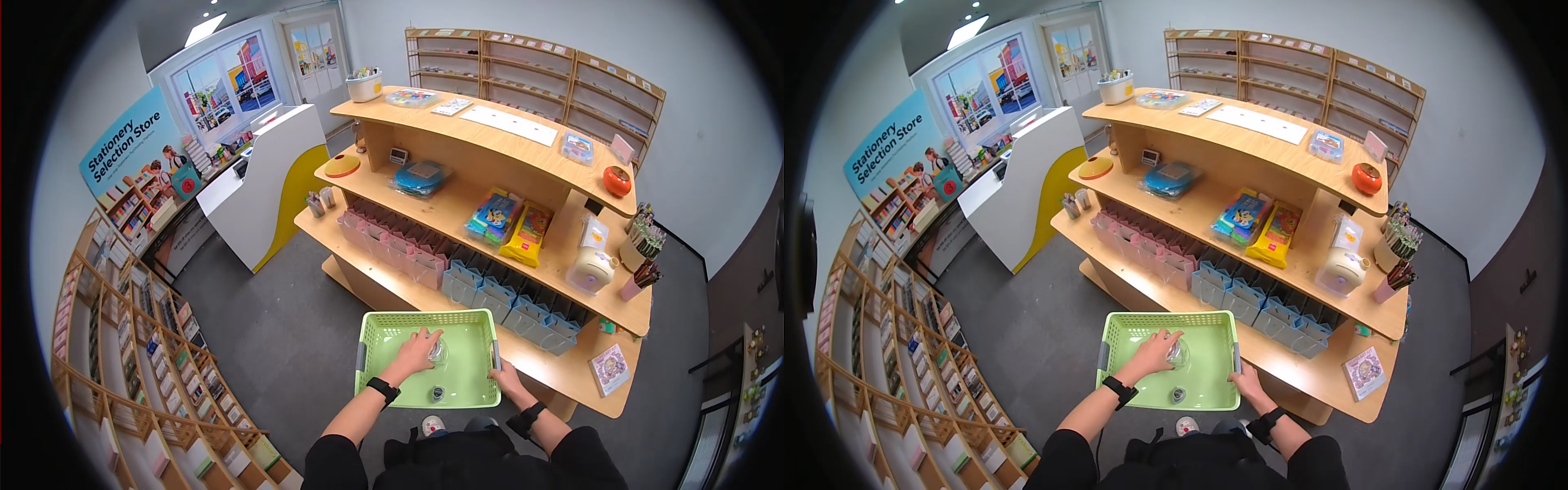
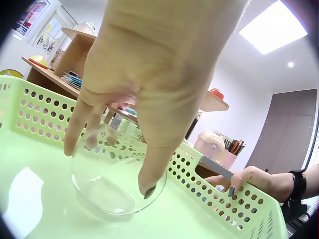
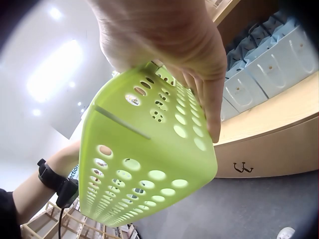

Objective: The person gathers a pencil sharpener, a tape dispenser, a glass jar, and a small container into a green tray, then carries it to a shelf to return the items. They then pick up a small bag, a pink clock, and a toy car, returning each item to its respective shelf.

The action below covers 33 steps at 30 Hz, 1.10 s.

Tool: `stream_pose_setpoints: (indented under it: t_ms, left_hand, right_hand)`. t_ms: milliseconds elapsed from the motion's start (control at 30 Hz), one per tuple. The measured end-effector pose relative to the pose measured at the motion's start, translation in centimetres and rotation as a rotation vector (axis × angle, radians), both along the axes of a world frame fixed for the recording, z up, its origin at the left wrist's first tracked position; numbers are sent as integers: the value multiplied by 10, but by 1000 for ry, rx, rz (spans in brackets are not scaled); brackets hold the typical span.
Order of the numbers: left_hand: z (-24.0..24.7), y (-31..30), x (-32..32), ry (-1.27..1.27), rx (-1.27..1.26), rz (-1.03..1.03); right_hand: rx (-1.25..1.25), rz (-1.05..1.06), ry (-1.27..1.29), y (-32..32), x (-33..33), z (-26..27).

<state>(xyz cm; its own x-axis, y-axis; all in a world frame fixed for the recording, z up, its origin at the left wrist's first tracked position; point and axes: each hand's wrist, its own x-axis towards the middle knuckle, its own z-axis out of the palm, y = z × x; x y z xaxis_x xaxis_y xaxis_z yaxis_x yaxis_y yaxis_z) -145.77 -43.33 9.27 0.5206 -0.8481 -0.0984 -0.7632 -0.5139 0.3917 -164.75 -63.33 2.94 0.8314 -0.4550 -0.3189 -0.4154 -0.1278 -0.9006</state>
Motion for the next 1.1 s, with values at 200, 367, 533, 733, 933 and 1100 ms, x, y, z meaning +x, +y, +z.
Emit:
stream_pose_setpoints:
  t_ms: [200, 367, 533, 733, 933, 1100]
  left_hand:
    - [41, 31, 44, 82, -61, 59]
    - [91, 41, 97, 109, -171, 7]
    - [125, 19, 170, 73, -221, -105]
    - [127, -64, 284, -72, -185, -276]
    - [86, -150, 362, -77, -296, -196]
    - [63, -215, 407, -34, -268, -327]
  right_hand:
    - [15, 23, -6, 12, 44, 3]
    - [310, -53, -39, 3, 83, -23]
    - [340, -78, 30, -13, 115, -1]
    - [273, -128, 48, -41, 152, -21]
    - [358, -300, 16, -46, 165, -40]
    - [296, -413, 19, -42, 162, -23]
